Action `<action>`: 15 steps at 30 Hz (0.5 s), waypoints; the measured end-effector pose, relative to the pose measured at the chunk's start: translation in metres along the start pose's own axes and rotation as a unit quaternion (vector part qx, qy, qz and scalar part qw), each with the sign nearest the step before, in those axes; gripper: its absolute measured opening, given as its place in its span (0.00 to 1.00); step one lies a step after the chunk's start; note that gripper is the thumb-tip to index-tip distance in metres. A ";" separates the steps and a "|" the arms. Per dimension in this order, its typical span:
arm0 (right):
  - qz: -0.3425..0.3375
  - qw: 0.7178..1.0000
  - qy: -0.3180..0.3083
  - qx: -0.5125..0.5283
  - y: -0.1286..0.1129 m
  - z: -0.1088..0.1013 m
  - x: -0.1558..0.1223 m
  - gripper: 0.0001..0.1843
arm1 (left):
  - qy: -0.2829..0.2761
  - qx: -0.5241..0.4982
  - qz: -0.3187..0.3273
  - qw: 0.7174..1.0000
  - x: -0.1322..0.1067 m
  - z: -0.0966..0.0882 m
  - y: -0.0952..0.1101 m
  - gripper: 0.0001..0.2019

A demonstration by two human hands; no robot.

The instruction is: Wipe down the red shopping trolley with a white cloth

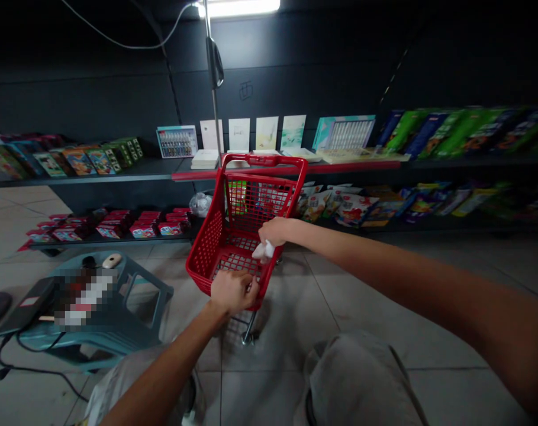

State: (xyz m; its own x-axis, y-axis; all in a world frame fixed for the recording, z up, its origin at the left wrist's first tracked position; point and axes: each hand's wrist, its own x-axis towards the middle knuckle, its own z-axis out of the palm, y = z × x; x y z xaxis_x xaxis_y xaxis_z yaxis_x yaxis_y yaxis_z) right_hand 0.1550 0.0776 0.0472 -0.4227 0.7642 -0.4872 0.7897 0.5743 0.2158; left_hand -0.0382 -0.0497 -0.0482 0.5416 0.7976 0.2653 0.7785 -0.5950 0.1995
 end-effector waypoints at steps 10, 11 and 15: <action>0.153 0.985 0.073 0.002 0.048 -0.005 0.012 0.21 | 0.012 0.005 0.028 1.000 -0.021 -0.013 -0.048 0.20; 0.145 0.988 0.059 0.006 0.041 -0.005 0.012 0.22 | 0.018 0.003 0.022 1.000 -0.023 -0.012 -0.053 0.20; 0.039 0.997 -0.048 0.044 -0.004 -0.006 0.019 0.21 | 0.030 -0.009 0.020 0.999 -0.027 -0.012 -0.071 0.21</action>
State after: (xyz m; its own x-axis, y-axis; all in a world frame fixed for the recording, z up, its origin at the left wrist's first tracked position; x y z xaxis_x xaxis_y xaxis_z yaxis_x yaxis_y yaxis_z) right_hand 0.1412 0.0911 0.0422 -0.3167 0.7714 -0.5519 0.8566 0.4825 0.1829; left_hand -0.1118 -0.0302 -0.0587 0.5515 0.7664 0.3294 0.7510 -0.6281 0.2038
